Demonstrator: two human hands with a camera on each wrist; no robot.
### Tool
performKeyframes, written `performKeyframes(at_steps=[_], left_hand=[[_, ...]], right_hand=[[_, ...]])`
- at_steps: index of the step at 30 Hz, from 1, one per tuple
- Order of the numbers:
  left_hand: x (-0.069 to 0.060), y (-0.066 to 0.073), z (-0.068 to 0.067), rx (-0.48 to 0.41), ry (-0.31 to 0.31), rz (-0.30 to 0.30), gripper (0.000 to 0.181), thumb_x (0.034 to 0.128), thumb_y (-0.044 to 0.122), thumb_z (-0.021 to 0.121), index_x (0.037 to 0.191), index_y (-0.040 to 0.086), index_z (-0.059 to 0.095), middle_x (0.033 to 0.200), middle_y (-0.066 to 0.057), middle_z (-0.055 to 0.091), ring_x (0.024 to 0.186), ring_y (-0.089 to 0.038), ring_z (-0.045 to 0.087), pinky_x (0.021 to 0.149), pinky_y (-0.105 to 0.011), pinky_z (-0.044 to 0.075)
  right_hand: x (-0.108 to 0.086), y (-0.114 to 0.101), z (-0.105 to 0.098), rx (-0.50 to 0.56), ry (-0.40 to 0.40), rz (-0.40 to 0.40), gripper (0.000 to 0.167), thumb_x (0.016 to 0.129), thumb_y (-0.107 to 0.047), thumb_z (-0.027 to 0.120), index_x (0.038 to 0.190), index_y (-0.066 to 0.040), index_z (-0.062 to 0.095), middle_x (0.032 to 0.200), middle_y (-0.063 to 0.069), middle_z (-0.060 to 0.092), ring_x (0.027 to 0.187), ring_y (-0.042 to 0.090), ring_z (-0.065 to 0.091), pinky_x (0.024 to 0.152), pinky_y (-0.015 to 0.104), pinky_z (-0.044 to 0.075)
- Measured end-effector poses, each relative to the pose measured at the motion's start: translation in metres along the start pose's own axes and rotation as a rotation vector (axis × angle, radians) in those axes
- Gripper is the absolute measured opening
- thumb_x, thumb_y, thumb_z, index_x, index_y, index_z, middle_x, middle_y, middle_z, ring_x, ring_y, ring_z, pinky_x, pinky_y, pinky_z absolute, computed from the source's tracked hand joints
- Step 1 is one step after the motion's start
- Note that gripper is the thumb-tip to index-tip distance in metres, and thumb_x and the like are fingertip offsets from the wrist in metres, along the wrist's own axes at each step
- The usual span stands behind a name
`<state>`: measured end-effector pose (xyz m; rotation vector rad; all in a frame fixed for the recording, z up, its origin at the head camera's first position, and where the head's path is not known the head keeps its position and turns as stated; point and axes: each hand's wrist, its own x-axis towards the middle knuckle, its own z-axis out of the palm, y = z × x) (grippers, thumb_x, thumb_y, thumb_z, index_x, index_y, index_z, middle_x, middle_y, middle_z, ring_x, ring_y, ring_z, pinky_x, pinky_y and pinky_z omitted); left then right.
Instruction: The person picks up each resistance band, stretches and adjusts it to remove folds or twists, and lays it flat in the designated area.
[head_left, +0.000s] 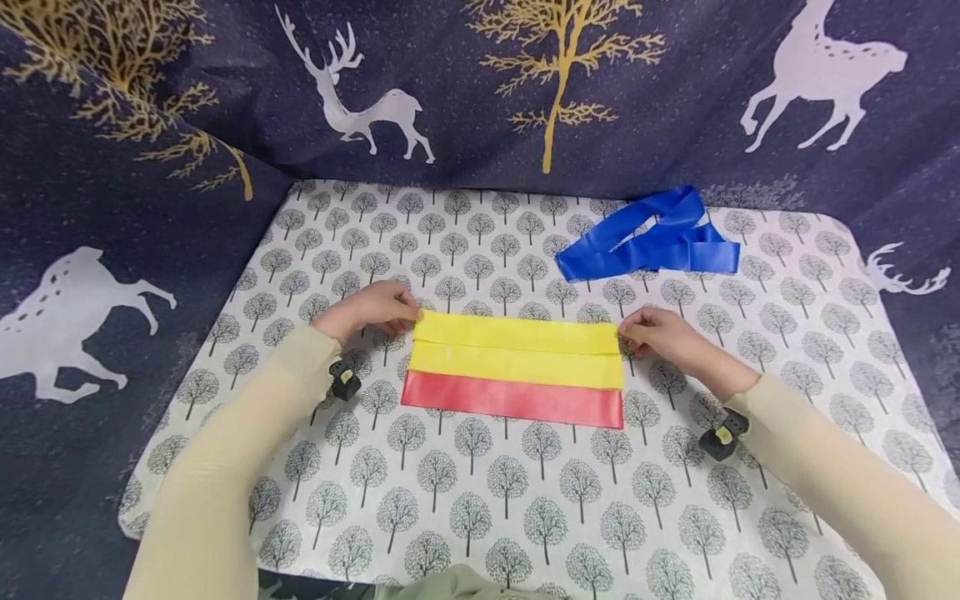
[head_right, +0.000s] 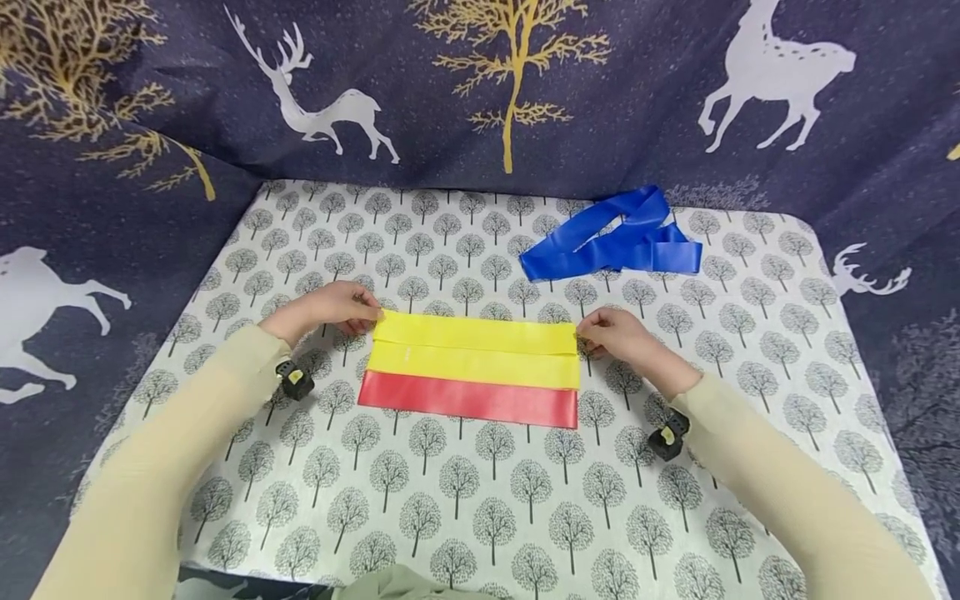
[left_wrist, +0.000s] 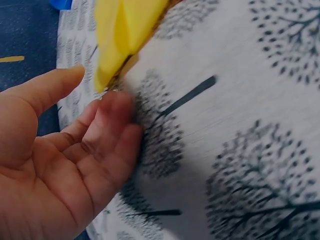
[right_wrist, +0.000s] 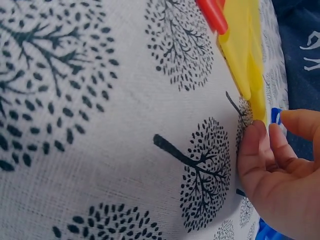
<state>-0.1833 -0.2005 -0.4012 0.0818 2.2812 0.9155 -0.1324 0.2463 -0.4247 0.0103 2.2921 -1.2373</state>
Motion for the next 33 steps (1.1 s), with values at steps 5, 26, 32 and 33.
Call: performKeyframes(at_steps=[5, 26, 32, 33], left_hand=[[-0.003, 0.003, -0.009, 0.061, 0.037, 0.042, 0.030, 0.1045, 0.024, 0.056, 0.118, -0.002, 0.061, 0.106, -0.015, 0.069, 0.092, -0.021, 0.067, 0.086, -0.033, 0.059], [0.014, 0.043, -0.006, 0.043, 0.017, 0.140, 0.039, 0.1047, 0.020, 0.052, 0.136, -0.002, 0.057, 0.120, -0.019, 0.066, 0.104, -0.025, 0.062, 0.098, -0.042, 0.055], [0.030, 0.067, 0.006, -0.047, -0.007, 0.112, 0.044, 0.1065, 0.020, 0.052, 0.145, 0.000, 0.051, 0.129, -0.020, 0.064, 0.106, -0.023, 0.062, 0.102, -0.040, 0.057], [0.032, 0.070, 0.008, -0.062, -0.013, 0.110, 0.045, 0.1066, 0.020, 0.052, 0.147, 0.001, 0.050, 0.133, -0.020, 0.063, 0.109, -0.024, 0.063, 0.103, -0.039, 0.057]], right_hand=[[-0.002, -0.004, -0.001, 0.032, -0.008, -0.012, 0.035, 0.107, -0.016, 0.048, 0.126, 0.014, 0.052, 0.091, -0.002, 0.058, 0.080, 0.004, 0.056, 0.072, 0.020, 0.059], [0.007, -0.017, -0.018, -0.032, 0.019, -0.036, 0.043, 0.107, -0.019, 0.046, 0.138, 0.011, 0.044, 0.106, 0.000, 0.064, 0.086, 0.000, 0.058, 0.079, 0.017, 0.055], [0.013, -0.023, -0.026, -0.093, 0.068, -0.029, 0.044, 0.107, -0.022, 0.043, 0.141, 0.006, 0.046, 0.117, 0.011, 0.061, 0.096, 0.008, 0.055, 0.083, 0.022, 0.053], [0.015, -0.024, -0.028, -0.096, 0.079, -0.031, 0.044, 0.107, -0.022, 0.042, 0.141, 0.006, 0.046, 0.120, 0.014, 0.061, 0.097, 0.009, 0.056, 0.084, 0.023, 0.053]])
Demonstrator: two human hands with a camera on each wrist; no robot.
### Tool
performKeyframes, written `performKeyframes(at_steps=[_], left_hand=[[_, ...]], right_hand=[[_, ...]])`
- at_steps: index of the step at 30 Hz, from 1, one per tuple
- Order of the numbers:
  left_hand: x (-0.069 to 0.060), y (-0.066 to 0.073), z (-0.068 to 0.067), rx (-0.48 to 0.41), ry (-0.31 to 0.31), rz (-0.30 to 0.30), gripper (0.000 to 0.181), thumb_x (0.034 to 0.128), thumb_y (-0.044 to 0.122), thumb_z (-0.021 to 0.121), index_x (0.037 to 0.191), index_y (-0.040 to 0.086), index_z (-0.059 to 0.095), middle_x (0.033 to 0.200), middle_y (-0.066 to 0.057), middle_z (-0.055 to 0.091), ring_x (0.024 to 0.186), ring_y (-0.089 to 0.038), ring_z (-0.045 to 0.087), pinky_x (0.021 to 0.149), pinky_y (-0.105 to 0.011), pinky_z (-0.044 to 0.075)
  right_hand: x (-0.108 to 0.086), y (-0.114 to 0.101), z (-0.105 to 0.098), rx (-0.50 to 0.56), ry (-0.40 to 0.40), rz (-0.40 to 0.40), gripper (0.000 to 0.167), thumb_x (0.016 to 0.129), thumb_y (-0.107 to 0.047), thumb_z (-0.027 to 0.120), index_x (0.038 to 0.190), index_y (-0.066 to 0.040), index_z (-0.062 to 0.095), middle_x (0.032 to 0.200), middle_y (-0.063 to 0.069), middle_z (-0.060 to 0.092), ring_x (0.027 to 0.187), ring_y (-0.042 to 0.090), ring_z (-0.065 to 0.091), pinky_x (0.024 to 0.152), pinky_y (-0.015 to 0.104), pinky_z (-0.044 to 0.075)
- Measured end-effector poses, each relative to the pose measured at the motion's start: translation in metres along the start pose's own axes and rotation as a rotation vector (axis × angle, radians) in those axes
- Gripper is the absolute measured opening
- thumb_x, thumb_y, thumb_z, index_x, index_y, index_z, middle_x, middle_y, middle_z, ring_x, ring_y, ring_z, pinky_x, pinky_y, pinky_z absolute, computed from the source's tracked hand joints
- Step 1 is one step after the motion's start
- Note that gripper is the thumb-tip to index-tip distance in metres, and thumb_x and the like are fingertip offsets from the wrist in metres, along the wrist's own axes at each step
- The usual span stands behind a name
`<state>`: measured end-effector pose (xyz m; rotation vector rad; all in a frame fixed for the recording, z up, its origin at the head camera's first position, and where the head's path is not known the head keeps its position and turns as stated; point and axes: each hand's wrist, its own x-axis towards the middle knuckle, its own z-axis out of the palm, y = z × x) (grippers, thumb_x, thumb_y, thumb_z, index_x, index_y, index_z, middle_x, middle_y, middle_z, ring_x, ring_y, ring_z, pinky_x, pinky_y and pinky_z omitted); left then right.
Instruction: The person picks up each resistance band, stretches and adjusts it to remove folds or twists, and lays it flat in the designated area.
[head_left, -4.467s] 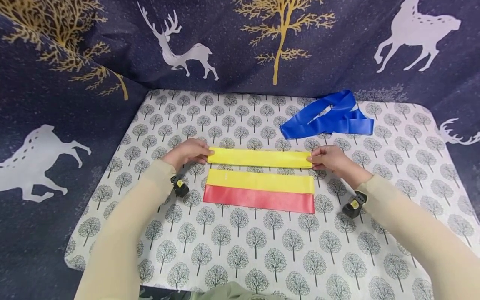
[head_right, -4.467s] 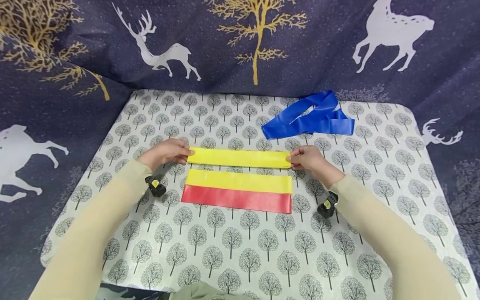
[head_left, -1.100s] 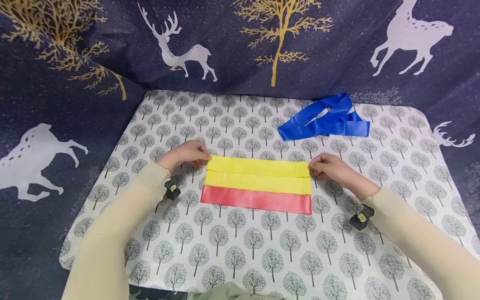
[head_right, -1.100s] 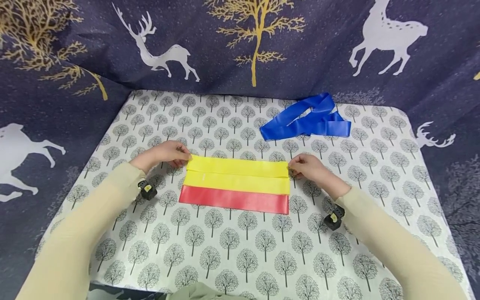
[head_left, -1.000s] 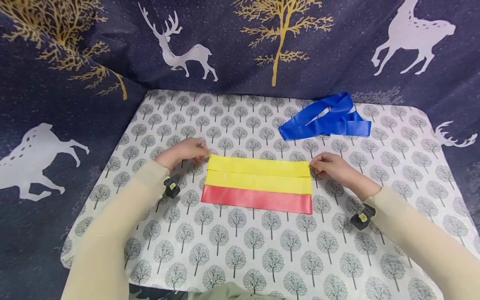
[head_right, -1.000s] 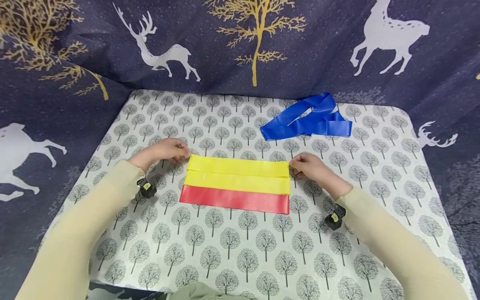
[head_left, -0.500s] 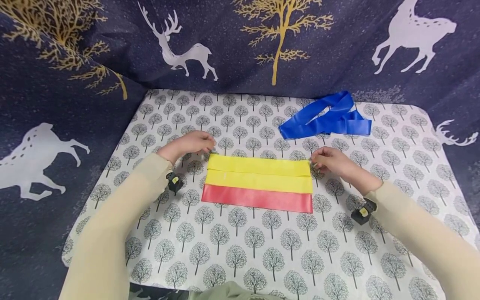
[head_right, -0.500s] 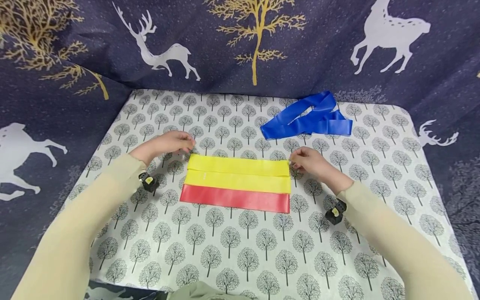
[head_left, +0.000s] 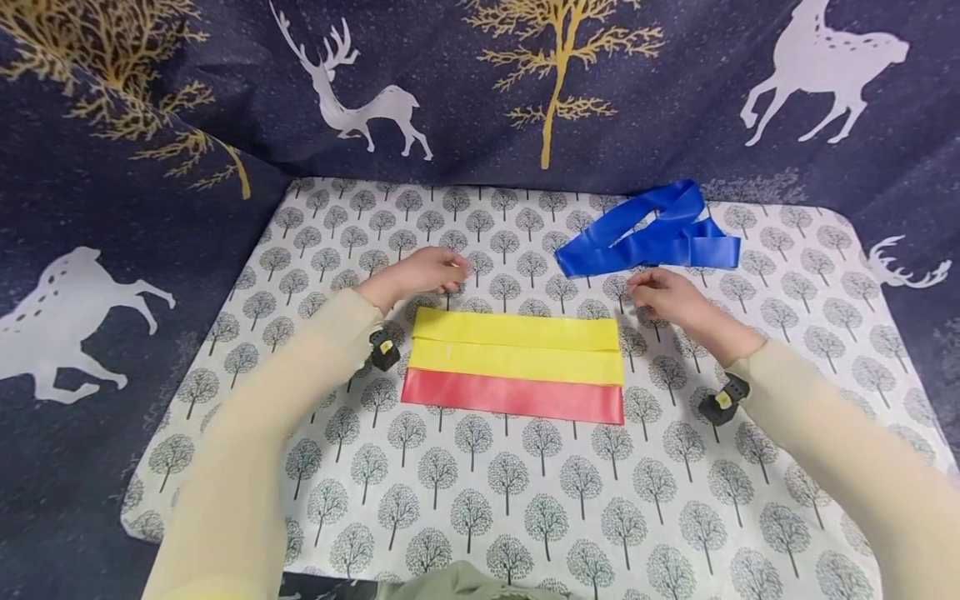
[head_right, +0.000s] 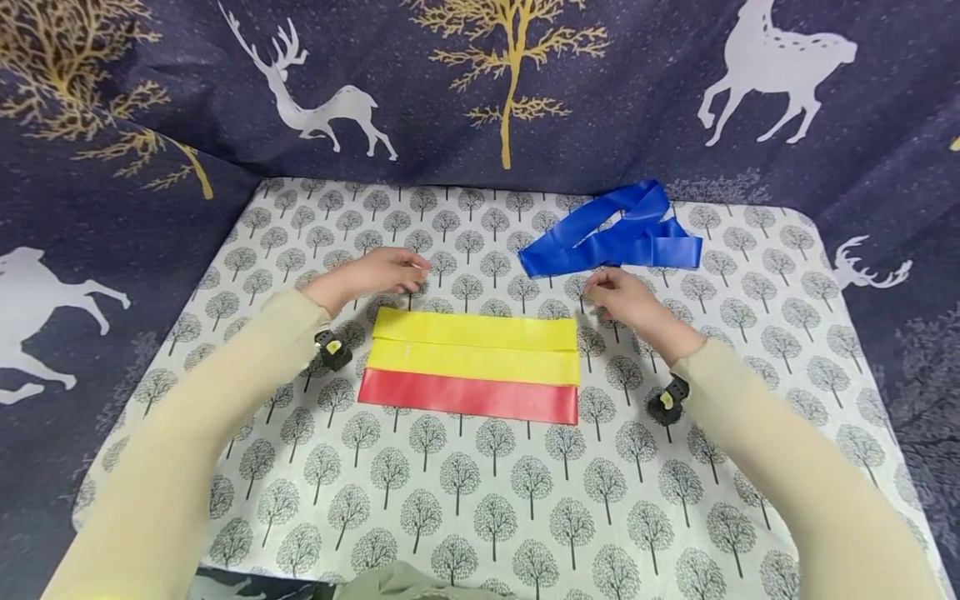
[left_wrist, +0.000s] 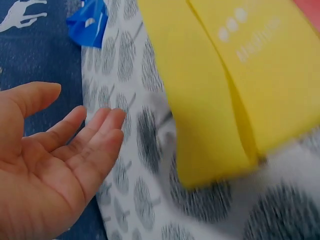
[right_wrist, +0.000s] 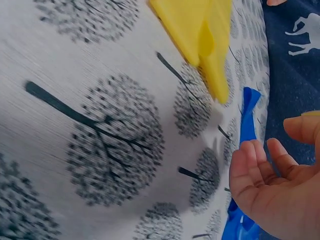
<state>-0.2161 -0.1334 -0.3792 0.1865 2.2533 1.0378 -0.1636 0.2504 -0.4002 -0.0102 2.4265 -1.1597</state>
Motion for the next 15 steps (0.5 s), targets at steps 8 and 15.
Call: performKeyframes(at_steps=[8, 15], left_hand=[[0.029, 0.022, 0.021, -0.197, 0.008, 0.016, 0.047, 0.1056, 0.018, 0.054, 0.151, 0.004, 0.048, 0.146, -0.018, 0.059, 0.129, -0.031, 0.063, 0.113, -0.039, 0.052], [0.053, 0.044, 0.041, -0.392, 0.022, 0.001, 0.048, 0.1029, 0.010, 0.057, 0.149, 0.000, 0.047, 0.152, -0.016, 0.055, 0.133, -0.032, 0.061, 0.115, -0.036, 0.051]], right_hand=[[0.010, -0.007, -0.017, -0.030, 0.078, 0.003, 0.047, 0.107, -0.021, 0.041, 0.145, 0.008, 0.044, 0.138, 0.032, 0.054, 0.115, 0.029, 0.060, 0.087, 0.024, 0.053], [0.022, -0.010, -0.034, 0.013, 0.134, 0.001, 0.050, 0.108, -0.023, 0.044, 0.145, 0.011, 0.043, 0.140, 0.031, 0.052, 0.098, 0.003, 0.057, 0.080, 0.012, 0.055]])
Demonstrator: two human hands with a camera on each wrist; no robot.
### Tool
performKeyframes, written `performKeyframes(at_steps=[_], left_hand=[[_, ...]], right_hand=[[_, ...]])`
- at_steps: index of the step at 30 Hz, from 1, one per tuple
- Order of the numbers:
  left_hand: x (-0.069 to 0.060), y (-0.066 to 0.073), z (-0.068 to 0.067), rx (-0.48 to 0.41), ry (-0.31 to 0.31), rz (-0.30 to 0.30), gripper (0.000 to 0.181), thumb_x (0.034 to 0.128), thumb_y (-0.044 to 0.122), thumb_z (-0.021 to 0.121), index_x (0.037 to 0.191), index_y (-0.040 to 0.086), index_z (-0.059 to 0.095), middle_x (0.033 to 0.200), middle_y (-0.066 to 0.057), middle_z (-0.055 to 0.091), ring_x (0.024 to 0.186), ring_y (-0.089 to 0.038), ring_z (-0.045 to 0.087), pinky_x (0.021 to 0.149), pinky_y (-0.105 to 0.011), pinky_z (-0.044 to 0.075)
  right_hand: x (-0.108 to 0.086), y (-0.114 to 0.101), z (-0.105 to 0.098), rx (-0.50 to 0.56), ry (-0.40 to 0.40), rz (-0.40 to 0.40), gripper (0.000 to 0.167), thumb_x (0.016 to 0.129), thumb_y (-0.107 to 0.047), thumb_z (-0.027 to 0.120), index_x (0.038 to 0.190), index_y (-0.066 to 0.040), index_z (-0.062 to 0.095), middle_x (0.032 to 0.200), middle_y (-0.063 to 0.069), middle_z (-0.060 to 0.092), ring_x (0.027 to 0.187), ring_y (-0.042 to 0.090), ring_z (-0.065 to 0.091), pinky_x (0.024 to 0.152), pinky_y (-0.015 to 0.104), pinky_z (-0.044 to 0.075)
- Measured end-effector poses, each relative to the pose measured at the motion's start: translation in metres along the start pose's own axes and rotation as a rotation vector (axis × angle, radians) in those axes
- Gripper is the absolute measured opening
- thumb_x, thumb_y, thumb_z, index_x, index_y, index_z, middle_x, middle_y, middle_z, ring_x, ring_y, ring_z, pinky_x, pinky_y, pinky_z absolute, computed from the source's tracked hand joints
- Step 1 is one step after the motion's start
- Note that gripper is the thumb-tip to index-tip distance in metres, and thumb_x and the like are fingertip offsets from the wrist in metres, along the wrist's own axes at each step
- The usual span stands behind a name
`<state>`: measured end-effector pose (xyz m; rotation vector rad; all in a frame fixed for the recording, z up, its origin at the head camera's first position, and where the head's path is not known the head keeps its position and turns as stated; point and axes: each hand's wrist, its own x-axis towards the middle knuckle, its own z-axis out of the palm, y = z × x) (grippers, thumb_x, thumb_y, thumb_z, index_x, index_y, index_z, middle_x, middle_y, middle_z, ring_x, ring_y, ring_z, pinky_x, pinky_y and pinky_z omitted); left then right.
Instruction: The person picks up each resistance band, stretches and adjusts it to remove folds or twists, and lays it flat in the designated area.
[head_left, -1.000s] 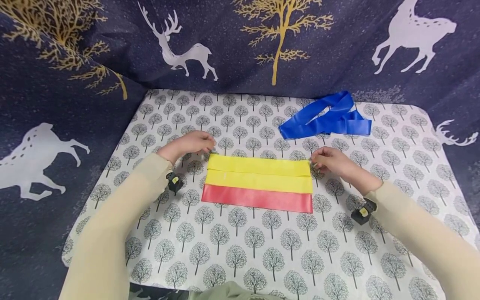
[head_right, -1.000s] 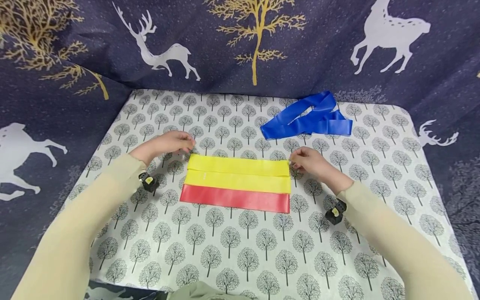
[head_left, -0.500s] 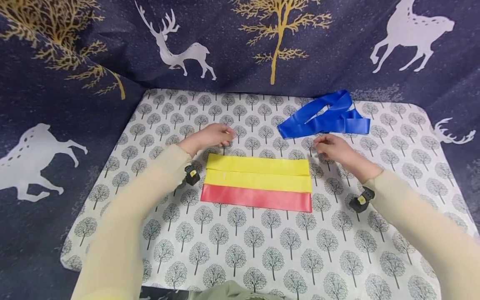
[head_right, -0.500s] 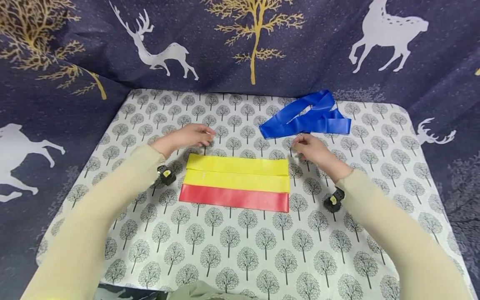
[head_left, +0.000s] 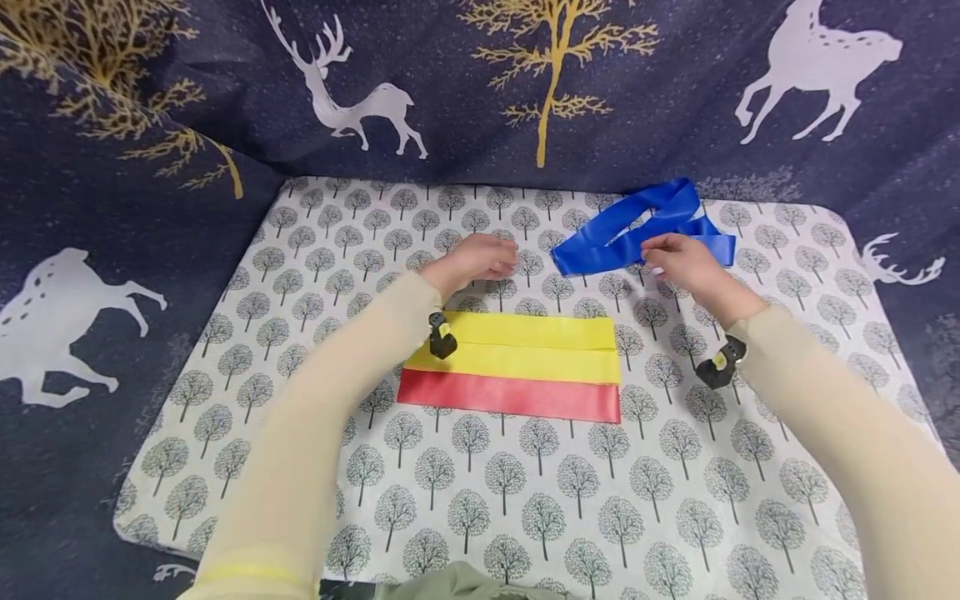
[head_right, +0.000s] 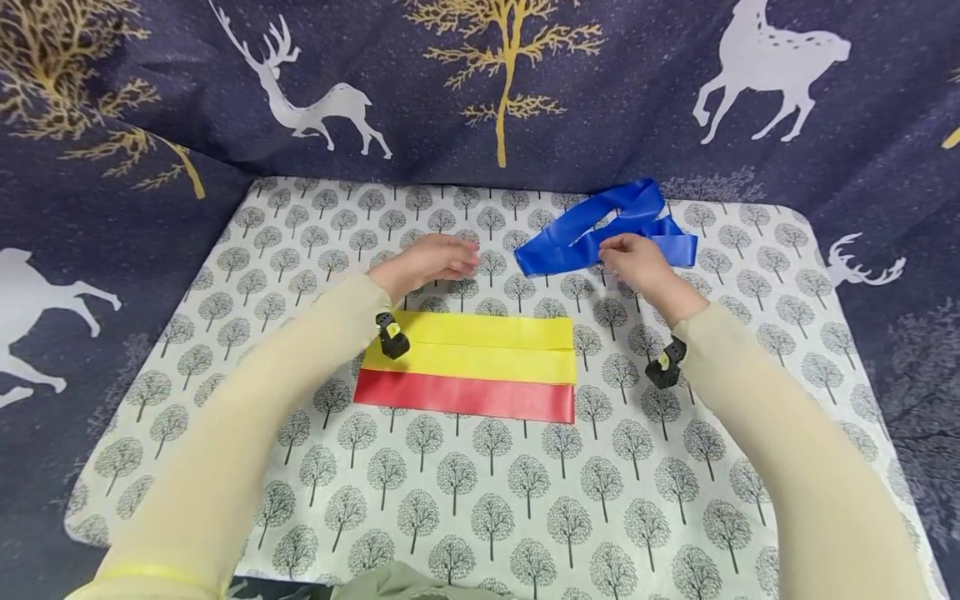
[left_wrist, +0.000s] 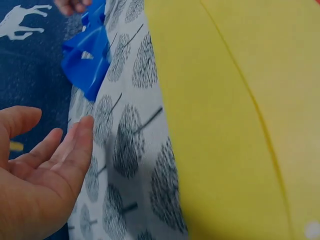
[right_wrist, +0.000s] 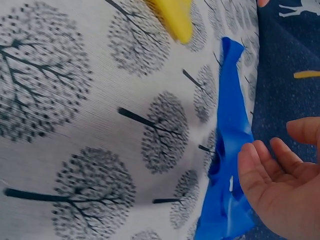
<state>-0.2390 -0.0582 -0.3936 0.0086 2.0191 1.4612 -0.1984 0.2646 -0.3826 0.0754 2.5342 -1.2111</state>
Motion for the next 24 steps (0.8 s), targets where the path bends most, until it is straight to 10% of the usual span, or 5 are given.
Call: performKeyframes(at_steps=[10, 20, 24], left_hand=[[0.016, 0.020, 0.023, -0.044, -0.008, -0.003, 0.047, 0.1040, 0.009, 0.054, 0.150, -0.001, 0.047, 0.151, -0.020, 0.055, 0.136, -0.034, 0.057, 0.116, -0.039, 0.050], [0.035, 0.025, 0.043, -0.067, 0.130, -0.014, 0.042, 0.0969, 0.006, 0.060, 0.138, -0.003, 0.059, 0.143, -0.019, 0.062, 0.090, -0.021, 0.066, 0.108, -0.040, 0.057], [0.040, 0.025, 0.046, -0.039, 0.178, -0.039, 0.017, 0.0927, 0.002, 0.059, 0.108, -0.003, 0.064, 0.110, -0.020, 0.071, 0.071, -0.015, 0.060, 0.102, -0.041, 0.060]], right_hand=[[0.009, -0.007, -0.013, 0.019, 0.040, 0.048, 0.052, 0.109, -0.027, 0.039, 0.148, 0.008, 0.040, 0.152, 0.031, 0.043, 0.125, 0.034, 0.053, 0.075, 0.007, 0.052], [0.022, 0.004, -0.017, 0.070, 0.123, 0.076, 0.052, 0.108, -0.029, 0.042, 0.148, 0.005, 0.043, 0.147, 0.020, 0.048, 0.100, -0.001, 0.050, 0.087, 0.016, 0.052], [0.029, 0.006, -0.018, 0.045, 0.219, 0.056, 0.048, 0.107, -0.026, 0.045, 0.143, 0.005, 0.049, 0.135, 0.016, 0.056, 0.092, -0.002, 0.053, 0.077, 0.011, 0.049]])
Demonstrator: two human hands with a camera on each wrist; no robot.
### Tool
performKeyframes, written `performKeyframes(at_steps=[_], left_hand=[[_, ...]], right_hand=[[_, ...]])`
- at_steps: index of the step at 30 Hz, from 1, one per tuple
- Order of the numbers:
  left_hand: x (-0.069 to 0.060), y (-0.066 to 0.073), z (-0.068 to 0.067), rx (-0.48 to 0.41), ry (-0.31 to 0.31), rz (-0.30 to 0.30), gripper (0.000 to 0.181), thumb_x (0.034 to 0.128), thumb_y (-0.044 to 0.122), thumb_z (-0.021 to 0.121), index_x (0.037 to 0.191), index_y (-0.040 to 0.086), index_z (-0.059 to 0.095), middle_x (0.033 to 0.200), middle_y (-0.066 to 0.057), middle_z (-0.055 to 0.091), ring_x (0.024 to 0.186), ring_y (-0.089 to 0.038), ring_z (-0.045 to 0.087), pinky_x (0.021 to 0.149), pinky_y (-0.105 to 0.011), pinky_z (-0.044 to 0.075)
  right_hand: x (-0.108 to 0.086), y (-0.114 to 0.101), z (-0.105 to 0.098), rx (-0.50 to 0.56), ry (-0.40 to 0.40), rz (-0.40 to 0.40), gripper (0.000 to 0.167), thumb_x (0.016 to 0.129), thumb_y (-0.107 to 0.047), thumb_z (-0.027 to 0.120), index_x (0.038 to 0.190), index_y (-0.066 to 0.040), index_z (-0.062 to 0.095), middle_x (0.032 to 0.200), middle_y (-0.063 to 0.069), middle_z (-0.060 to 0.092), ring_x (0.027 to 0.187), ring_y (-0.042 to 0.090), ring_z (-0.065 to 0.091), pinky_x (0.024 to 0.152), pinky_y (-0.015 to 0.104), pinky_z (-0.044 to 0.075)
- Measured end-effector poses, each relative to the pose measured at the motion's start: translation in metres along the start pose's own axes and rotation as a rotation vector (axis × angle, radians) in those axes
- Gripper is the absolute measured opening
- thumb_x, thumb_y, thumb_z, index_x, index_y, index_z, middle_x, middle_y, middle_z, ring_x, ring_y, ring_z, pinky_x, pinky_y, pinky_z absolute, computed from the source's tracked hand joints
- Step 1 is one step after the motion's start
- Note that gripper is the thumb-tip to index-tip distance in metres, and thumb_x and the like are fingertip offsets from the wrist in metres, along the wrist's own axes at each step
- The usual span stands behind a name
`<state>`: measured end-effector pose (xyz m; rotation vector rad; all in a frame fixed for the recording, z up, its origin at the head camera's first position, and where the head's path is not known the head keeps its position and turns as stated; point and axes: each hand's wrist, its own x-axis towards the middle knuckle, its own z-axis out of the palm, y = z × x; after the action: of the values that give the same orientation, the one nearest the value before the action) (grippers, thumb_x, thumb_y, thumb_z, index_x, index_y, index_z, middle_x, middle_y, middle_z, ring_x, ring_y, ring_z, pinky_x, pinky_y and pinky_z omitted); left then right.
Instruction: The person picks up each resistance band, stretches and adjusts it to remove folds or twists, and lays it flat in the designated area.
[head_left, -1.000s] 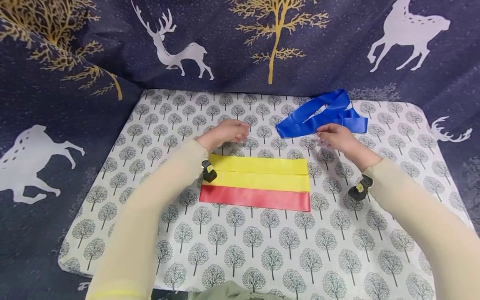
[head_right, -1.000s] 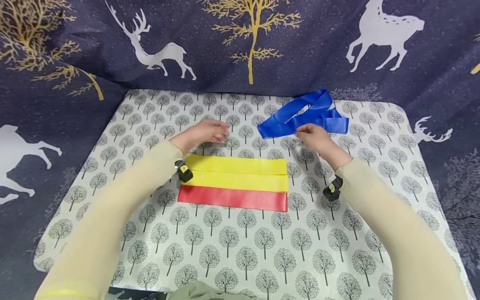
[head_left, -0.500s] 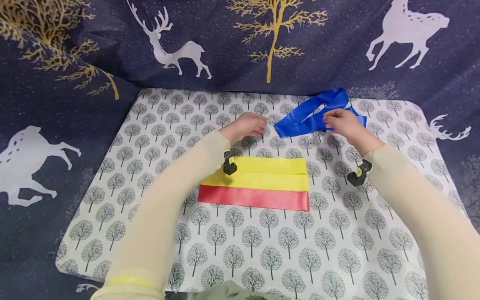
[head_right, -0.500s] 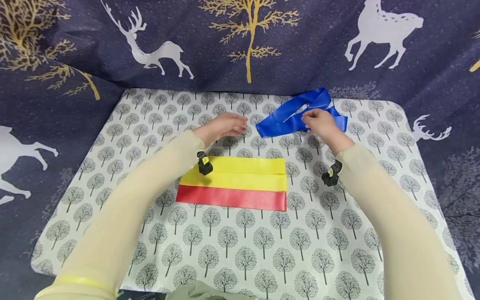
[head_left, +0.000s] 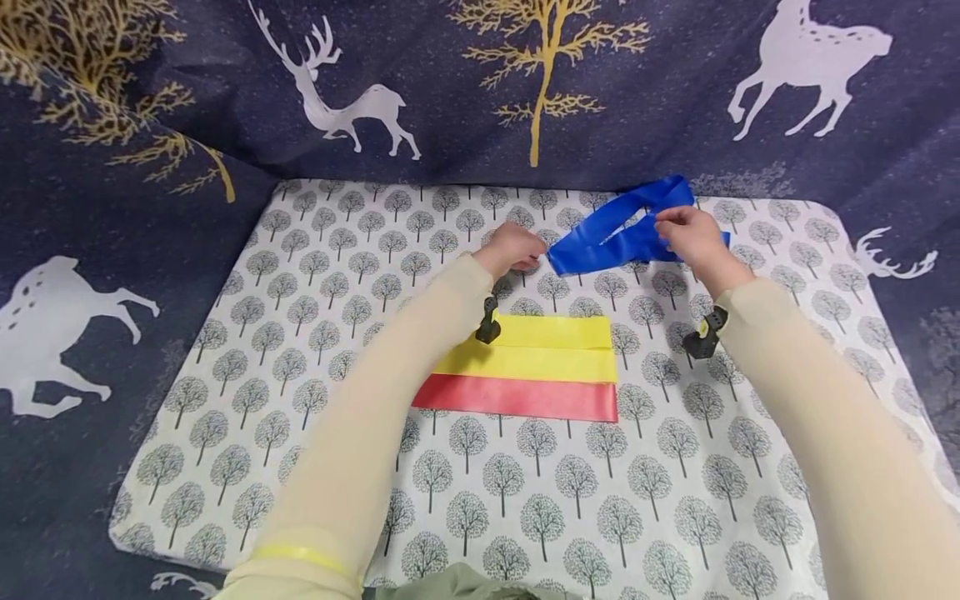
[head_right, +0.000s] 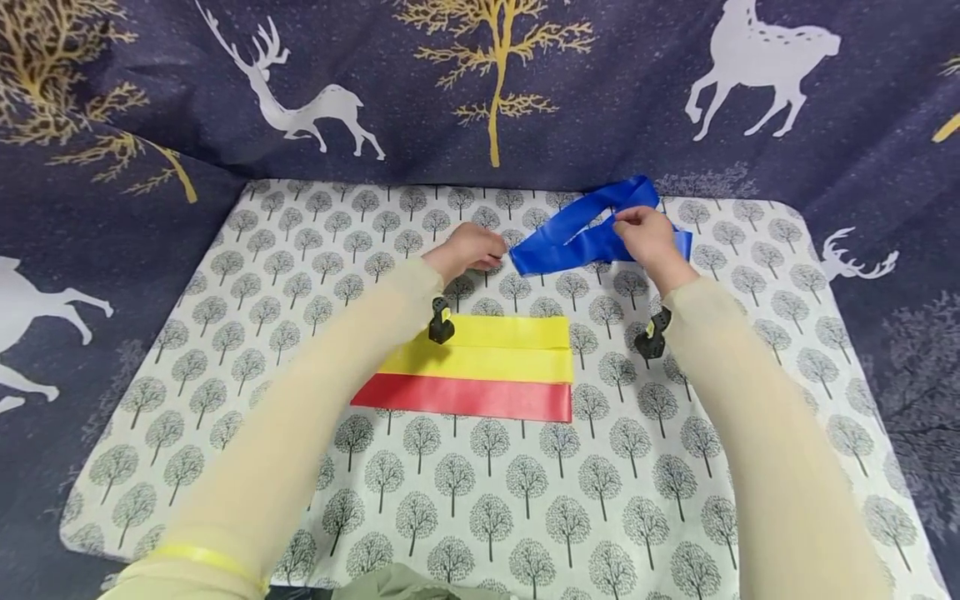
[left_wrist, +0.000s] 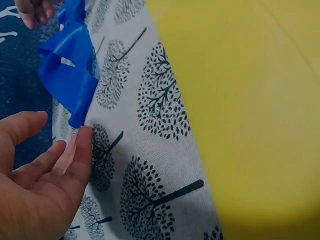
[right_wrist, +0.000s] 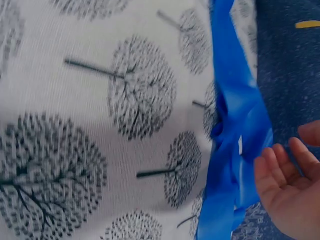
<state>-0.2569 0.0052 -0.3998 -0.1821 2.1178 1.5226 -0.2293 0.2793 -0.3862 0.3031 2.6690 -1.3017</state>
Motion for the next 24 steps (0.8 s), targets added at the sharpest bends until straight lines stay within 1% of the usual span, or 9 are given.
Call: performKeyframes(at_steps=[2, 4, 8, 10, 13, 15, 17, 21, 24], left_hand=[[0.001, 0.000, 0.001, -0.004, 0.005, -0.005, 0.012, 0.0922, 0.001, 0.060, 0.102, -0.004, 0.065, 0.094, -0.016, 0.069, 0.067, -0.015, 0.060, 0.101, -0.041, 0.060], [0.001, 0.000, 0.003, -0.012, -0.011, -0.007, 0.016, 0.0932, 0.000, 0.062, 0.106, -0.007, 0.068, 0.085, -0.013, 0.066, 0.066, -0.015, 0.059, 0.102, -0.040, 0.060], [-0.001, 0.000, 0.006, -0.012, -0.070, -0.010, 0.030, 0.0970, 0.002, 0.063, 0.123, -0.013, 0.065, 0.090, -0.015, 0.067, 0.067, -0.016, 0.060, 0.105, -0.041, 0.058], [-0.002, 0.000, 0.009, 0.006, -0.082, -0.013, 0.030, 0.0987, 0.004, 0.063, 0.124, -0.013, 0.064, 0.097, -0.017, 0.067, 0.067, -0.016, 0.060, 0.105, -0.041, 0.058], [0.000, -0.001, 0.015, 0.022, -0.065, -0.020, 0.031, 0.0992, 0.008, 0.065, 0.123, -0.011, 0.065, 0.107, -0.022, 0.071, 0.065, -0.014, 0.060, 0.099, -0.038, 0.061], [0.001, -0.001, 0.019, 0.024, -0.040, -0.029, 0.031, 0.0983, 0.009, 0.067, 0.123, -0.010, 0.066, 0.111, -0.023, 0.073, 0.062, -0.013, 0.061, 0.090, -0.033, 0.064], [0.006, -0.002, 0.023, 0.045, 0.001, -0.033, 0.028, 0.0964, 0.009, 0.069, 0.118, -0.008, 0.069, 0.107, -0.022, 0.076, 0.057, -0.011, 0.061, 0.077, -0.028, 0.065], [0.018, -0.004, 0.029, 0.133, 0.099, -0.028, 0.016, 0.0917, 0.007, 0.075, 0.102, -0.005, 0.074, 0.083, -0.015, 0.077, 0.048, -0.010, 0.060, 0.054, -0.021, 0.059], [0.023, -0.005, 0.031, 0.211, 0.132, -0.021, 0.016, 0.0911, 0.006, 0.076, 0.103, -0.004, 0.074, 0.081, -0.014, 0.077, 0.046, -0.009, 0.059, 0.051, -0.020, 0.058]], right_hand=[[0.003, 0.001, -0.001, -0.001, 0.042, -0.017, 0.046, 0.106, -0.024, 0.047, 0.141, 0.006, 0.052, 0.123, 0.009, 0.061, 0.087, -0.003, 0.053, 0.072, 0.008, 0.046], [0.006, 0.003, -0.002, 0.016, 0.064, -0.029, 0.044, 0.105, -0.022, 0.049, 0.139, 0.007, 0.053, 0.107, -0.005, 0.063, 0.082, -0.006, 0.052, 0.069, 0.006, 0.046], [0.010, 0.008, -0.007, 0.051, 0.072, -0.029, 0.042, 0.104, -0.019, 0.050, 0.137, 0.008, 0.053, 0.090, -0.022, 0.054, 0.079, -0.009, 0.051, 0.072, 0.009, 0.050], [0.012, 0.010, -0.008, 0.047, 0.066, -0.015, 0.043, 0.105, -0.020, 0.050, 0.137, 0.007, 0.052, 0.094, -0.019, 0.055, 0.081, -0.009, 0.051, 0.077, 0.011, 0.052], [0.014, 0.012, -0.011, 0.015, 0.051, -0.002, 0.044, 0.105, -0.021, 0.048, 0.139, 0.007, 0.051, 0.109, -0.003, 0.060, 0.083, -0.008, 0.050, 0.080, 0.013, 0.052], [0.016, 0.014, -0.013, -0.008, 0.039, 0.010, 0.045, 0.106, -0.022, 0.048, 0.140, 0.007, 0.050, 0.119, 0.007, 0.060, 0.085, -0.007, 0.049, 0.078, 0.012, 0.051], [0.018, 0.015, -0.015, -0.016, 0.033, 0.019, 0.046, 0.106, -0.023, 0.047, 0.141, 0.007, 0.050, 0.124, 0.012, 0.058, 0.086, -0.007, 0.048, 0.078, 0.012, 0.050], [0.025, 0.017, -0.017, 0.020, 0.037, 0.045, 0.047, 0.106, -0.026, 0.047, 0.142, 0.004, 0.049, 0.120, 0.005, 0.058, 0.093, -0.003, 0.052, 0.092, 0.022, 0.055], [0.029, 0.018, -0.018, 0.056, 0.038, 0.068, 0.047, 0.106, -0.027, 0.046, 0.143, 0.002, 0.048, 0.118, 0.000, 0.057, 0.100, 0.002, 0.054, 0.106, 0.034, 0.053]])
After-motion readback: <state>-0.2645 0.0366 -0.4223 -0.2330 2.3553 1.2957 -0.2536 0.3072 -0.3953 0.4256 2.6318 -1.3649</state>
